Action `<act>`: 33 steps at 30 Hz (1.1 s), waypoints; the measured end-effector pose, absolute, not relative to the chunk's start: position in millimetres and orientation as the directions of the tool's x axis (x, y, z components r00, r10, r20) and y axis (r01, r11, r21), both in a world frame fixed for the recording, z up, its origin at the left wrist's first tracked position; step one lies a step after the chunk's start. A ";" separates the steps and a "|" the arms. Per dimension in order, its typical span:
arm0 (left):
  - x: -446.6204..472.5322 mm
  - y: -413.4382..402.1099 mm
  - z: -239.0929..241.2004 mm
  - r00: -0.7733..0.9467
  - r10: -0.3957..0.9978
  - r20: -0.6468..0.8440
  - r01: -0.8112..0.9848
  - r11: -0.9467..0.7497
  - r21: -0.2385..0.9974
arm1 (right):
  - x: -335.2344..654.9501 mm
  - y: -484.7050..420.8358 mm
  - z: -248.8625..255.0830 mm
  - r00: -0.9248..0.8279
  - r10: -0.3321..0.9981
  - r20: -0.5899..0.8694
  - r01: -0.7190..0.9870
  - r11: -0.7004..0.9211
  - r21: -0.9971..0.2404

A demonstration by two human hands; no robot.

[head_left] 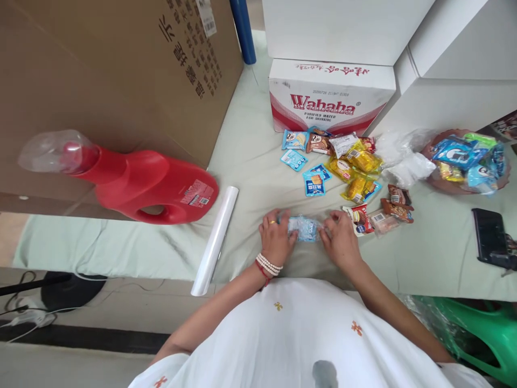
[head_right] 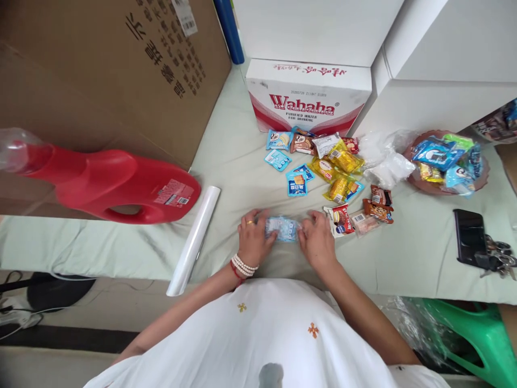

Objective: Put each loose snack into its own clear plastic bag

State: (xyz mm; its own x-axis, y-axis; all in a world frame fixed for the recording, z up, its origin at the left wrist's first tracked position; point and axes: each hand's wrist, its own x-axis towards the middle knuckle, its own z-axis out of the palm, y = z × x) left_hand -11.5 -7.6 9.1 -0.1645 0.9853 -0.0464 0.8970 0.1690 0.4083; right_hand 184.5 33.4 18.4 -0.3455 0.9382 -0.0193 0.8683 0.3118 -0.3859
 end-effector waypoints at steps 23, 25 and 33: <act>-1.0 -28.1 29.5 -0.047 0.992 0.121 0.442 -0.088 0.893 | 155.0 10.7 34.1 -0.535 0.839 -0.102 0.156 -0.021 -0.988; 5.4 -29.8 30.8 0.145 0.979 0.141 0.367 -0.185 0.911 | 159.4 6.6 26.6 -0.384 0.897 -0.221 0.086 -0.204 -0.975; -10.1 -25.3 9.0 0.271 0.946 -0.176 0.033 0.173 0.984 | 283.1 41.2 17.8 0.252 0.967 -0.038 0.245 -0.102 -0.964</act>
State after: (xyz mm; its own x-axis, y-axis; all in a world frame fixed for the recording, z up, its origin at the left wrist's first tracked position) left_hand -10.1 -25.3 9.0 0.2715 0.9463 -0.1757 0.0328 0.1733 0.9843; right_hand 283.1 41.2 17.8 0.2525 0.9669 -0.0376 0.2451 -0.1015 -0.9642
